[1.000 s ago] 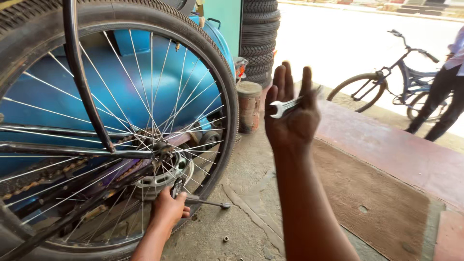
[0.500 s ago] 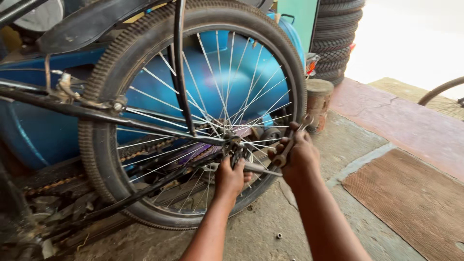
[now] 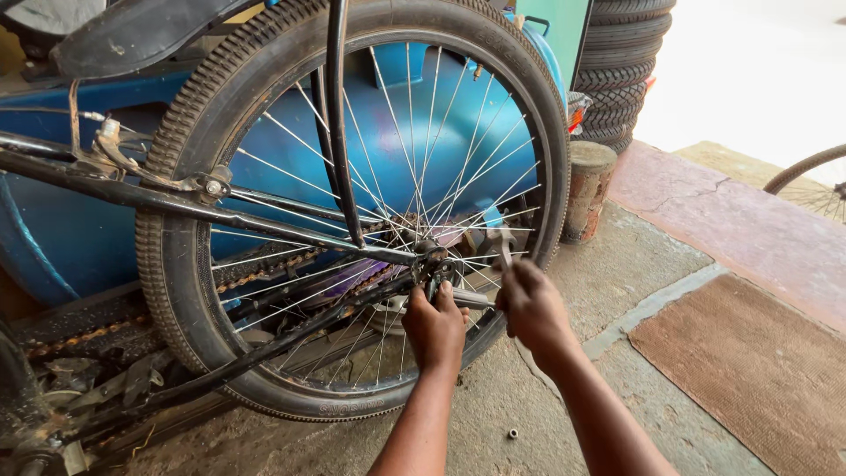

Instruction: The person repairs the rear wheel assembly of a bicycle by first loosening a bolt with a screwdriver and then using a hammer and a wrench to adjust and secure a metal bracket and rod to the wheel axle.

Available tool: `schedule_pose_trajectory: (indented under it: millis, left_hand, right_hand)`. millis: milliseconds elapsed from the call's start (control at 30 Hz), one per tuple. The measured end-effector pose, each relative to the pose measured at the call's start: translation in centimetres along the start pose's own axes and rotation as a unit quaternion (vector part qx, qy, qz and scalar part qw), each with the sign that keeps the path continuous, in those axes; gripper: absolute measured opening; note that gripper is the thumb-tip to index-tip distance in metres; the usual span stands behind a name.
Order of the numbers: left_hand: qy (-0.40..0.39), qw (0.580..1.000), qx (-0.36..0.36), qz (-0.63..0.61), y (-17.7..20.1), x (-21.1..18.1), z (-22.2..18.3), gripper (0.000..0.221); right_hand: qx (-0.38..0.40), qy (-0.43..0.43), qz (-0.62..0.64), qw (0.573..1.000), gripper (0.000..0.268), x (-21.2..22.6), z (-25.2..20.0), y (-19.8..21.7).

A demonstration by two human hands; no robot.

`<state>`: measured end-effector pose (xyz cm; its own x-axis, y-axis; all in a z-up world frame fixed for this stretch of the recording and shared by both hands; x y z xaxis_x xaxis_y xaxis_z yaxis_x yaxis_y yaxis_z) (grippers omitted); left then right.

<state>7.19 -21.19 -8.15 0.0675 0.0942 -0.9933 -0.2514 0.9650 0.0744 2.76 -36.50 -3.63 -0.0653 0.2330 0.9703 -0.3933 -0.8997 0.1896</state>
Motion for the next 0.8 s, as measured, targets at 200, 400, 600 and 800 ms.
schedule_pose_trajectory:
  millis: [200, 400, 600, 800]
  left_hand:
    - [0.038, 0.998, 0.011, 0.048, 0.6, -1.1, 0.1, 0.024]
    - [-0.005, 0.992, -0.019, 0.121, 1.2, -2.5, -0.2, 0.03]
    - [0.004, 0.99, -0.017, 0.143, 0.7, -1.4, 0.2, 0.03]
    - [-0.088, 0.977, -0.092, 0.169, 0.8, -1.7, 0.6, 0.028]
  right_hand:
    - [-0.019, 0.374, -0.091, 0.923, 0.019, 3.4, -0.9, 0.6]
    - [0.038, 0.368, -0.34, 0.865, 0.015, 1.2, 1.1, 0.7]
    - [-0.028, 0.475, -0.286, 0.832, 0.019, -0.7, 0.0, -0.2]
    - [-0.063, 0.402, -0.224, 0.886, 0.021, -3.3, 0.6, -0.7]
Point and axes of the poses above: each hand's wrist, its own z-axis towards the middle knuckle, its own y-axis out of the back of the hand, x = y × z, the point moved 5 cm from there along z, towards the middle knuckle, and after that the axes turned 1 degree about -x, right-handed, at the moved point
